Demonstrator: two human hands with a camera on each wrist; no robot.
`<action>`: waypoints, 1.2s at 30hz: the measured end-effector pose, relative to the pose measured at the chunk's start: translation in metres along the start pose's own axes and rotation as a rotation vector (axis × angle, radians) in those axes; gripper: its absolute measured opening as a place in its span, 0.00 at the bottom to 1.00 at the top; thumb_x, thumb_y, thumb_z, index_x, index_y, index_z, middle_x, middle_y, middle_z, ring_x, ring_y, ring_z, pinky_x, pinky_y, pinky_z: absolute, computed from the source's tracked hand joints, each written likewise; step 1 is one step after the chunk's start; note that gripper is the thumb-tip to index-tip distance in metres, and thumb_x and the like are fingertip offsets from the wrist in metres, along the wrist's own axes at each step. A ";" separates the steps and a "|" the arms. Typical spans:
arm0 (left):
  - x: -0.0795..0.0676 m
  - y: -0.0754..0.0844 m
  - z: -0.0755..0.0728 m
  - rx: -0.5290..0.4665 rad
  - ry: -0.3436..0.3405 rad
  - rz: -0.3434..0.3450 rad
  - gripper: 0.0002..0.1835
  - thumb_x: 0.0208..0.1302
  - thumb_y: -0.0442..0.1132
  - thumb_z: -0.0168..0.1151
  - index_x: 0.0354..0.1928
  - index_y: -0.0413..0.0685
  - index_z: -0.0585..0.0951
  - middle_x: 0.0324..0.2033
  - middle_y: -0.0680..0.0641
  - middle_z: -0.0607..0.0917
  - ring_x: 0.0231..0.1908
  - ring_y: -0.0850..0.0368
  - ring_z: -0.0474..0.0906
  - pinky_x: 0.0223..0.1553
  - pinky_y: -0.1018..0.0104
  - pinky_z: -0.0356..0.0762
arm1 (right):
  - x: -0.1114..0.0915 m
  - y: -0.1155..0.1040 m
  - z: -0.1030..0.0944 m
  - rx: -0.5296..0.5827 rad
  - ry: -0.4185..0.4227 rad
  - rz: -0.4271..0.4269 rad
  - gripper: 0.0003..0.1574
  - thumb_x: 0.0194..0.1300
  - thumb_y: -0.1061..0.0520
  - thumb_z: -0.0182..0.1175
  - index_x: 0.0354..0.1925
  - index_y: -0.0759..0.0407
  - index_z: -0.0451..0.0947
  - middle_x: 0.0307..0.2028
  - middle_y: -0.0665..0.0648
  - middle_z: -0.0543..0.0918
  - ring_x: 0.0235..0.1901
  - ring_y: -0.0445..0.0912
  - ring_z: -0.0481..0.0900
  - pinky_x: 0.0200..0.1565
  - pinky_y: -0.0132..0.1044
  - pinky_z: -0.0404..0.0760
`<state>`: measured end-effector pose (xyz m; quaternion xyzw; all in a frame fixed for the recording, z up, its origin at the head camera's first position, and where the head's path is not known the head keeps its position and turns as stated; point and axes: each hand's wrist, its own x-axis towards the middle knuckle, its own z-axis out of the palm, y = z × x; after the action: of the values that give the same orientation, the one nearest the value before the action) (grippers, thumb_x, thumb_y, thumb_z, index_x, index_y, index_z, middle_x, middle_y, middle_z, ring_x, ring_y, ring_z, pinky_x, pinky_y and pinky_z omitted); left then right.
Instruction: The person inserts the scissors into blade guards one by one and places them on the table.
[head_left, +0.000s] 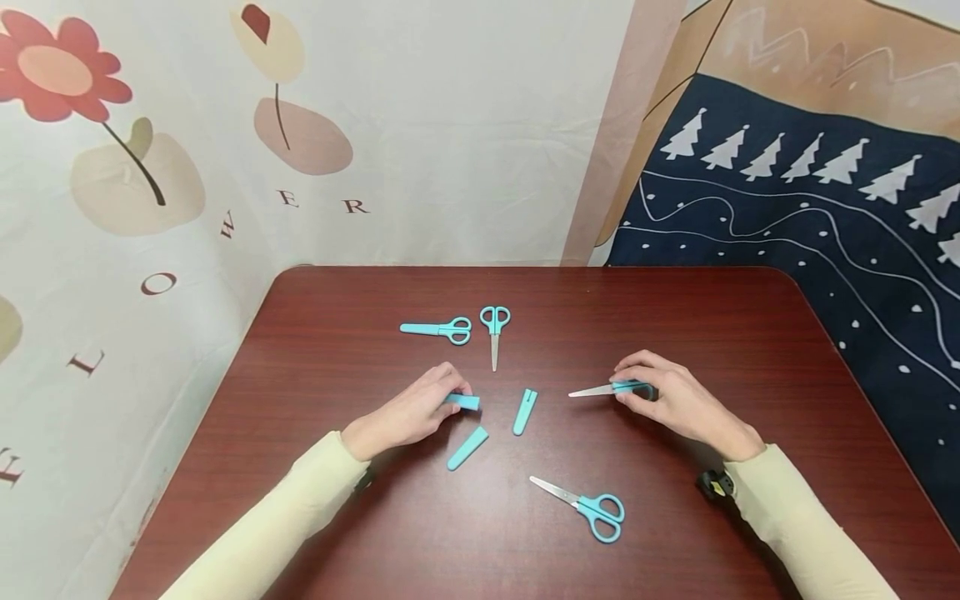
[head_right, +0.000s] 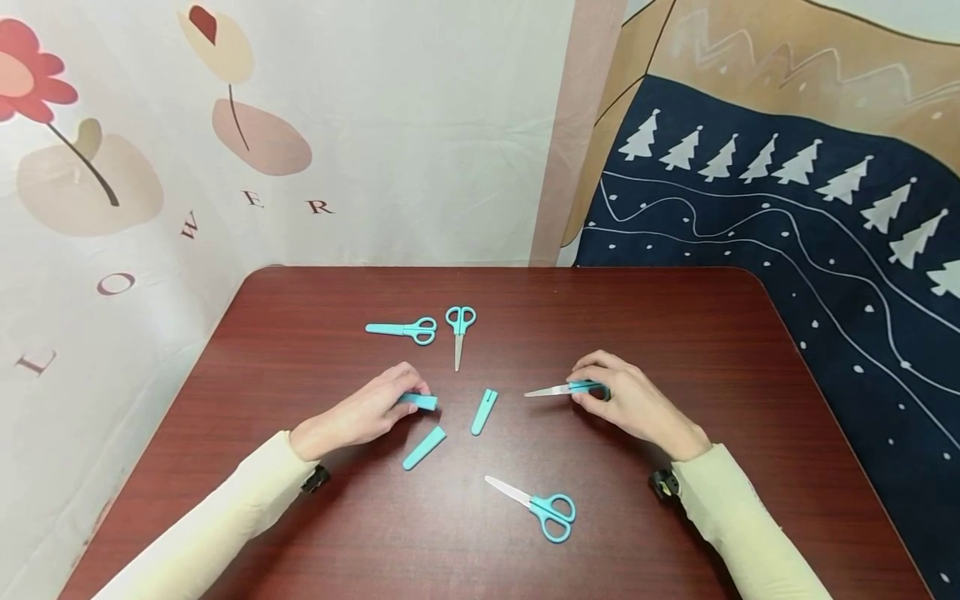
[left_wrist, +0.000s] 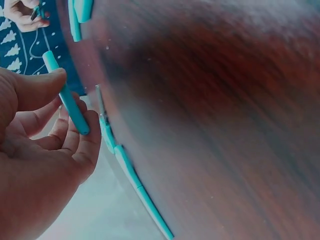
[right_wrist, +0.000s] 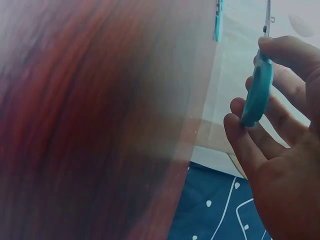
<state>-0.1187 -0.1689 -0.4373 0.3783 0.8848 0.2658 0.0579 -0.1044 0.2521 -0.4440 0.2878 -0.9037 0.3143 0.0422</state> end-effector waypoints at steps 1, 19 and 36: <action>0.000 0.001 -0.001 -0.006 0.009 0.002 0.09 0.70 0.26 0.63 0.44 0.48 0.79 0.42 0.52 0.77 0.47 0.53 0.74 0.54 0.58 0.74 | 0.000 -0.001 0.000 0.004 -0.002 0.004 0.12 0.66 0.58 0.72 0.47 0.45 0.87 0.51 0.45 0.80 0.42 0.37 0.77 0.40 0.34 0.78; -0.002 0.009 -0.002 -0.072 0.216 -0.013 0.10 0.67 0.27 0.68 0.47 0.45 0.82 0.39 0.54 0.80 0.40 0.57 0.76 0.44 0.60 0.77 | 0.007 -0.025 0.009 0.033 0.041 -0.018 0.16 0.66 0.58 0.73 0.50 0.45 0.83 0.45 0.40 0.82 0.38 0.35 0.78 0.40 0.29 0.80; -0.002 0.021 -0.002 -0.079 0.321 0.005 0.12 0.65 0.28 0.70 0.48 0.45 0.84 0.42 0.53 0.83 0.42 0.56 0.78 0.45 0.60 0.79 | 0.014 -0.041 0.014 0.047 0.087 -0.042 0.15 0.62 0.59 0.75 0.47 0.48 0.85 0.43 0.40 0.82 0.36 0.37 0.79 0.37 0.32 0.82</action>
<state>-0.1042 -0.1594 -0.4248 0.3308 0.8705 0.3575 -0.0699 -0.0924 0.2111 -0.4291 0.2939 -0.8869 0.3469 0.0814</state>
